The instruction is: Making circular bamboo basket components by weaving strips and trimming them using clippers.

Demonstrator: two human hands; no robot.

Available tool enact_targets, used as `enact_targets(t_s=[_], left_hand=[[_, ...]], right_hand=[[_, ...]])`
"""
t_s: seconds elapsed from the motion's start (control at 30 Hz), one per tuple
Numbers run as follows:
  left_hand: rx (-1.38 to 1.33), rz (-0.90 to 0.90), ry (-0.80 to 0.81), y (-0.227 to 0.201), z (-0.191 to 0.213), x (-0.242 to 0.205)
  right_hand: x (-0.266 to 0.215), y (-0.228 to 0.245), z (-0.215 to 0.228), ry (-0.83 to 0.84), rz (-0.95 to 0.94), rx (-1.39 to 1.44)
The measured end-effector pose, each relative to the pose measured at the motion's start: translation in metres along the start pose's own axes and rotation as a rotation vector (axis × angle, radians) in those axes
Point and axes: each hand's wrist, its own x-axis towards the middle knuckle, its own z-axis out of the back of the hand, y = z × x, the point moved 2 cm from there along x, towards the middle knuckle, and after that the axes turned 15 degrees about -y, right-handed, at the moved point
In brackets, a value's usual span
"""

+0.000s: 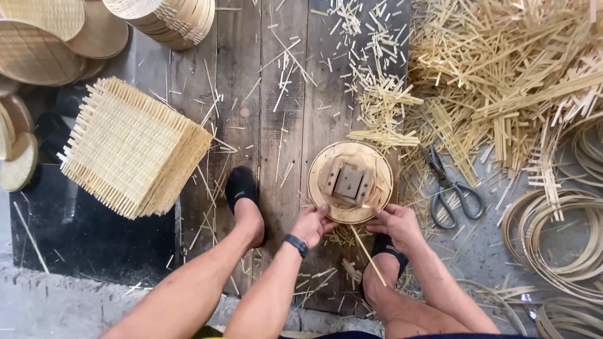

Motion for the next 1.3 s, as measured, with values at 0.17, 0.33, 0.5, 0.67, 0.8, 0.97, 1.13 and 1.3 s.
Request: enact_targets(t_s=[0.17,0.33,0.5,0.67,0.8,0.97,1.13,1.3], left_hand=[[0.028,-0.088,-0.146,0.03,0.005,0.012],[0.134,-0.126,-0.238,-0.038,0.012,0.002],[0.833,-0.659,0.079,-0.137,-0.027,-0.073],[0.5,-0.851,0.151,-0.112,-0.053,-0.096],[0.305,-0.787,0.082,-0.086,-0.055,-0.1],[0.424,-0.86,-0.12,-0.084,-0.064,-0.097],[0.508,-0.847,-0.242,-0.108,-0.04,-0.03],[0.398,-0.827,-0.286,-0.137,0.01,0.047]], right_hand=[[-0.006,-0.014,-0.007,-0.172,-0.01,-0.111],[-0.039,0.042,-0.019,-0.121,-0.015,-0.223],[-0.101,0.12,-0.049,-0.082,1.35,-0.976],[-0.096,0.131,-0.077,-0.095,1.238,-0.855],[-0.082,0.093,-0.074,-0.331,0.706,-0.515],[-0.078,0.08,-0.069,-0.342,0.551,-0.268],[-0.06,0.085,-0.026,-0.094,0.36,0.05],[-0.077,0.12,0.018,-0.051,0.423,0.342]])
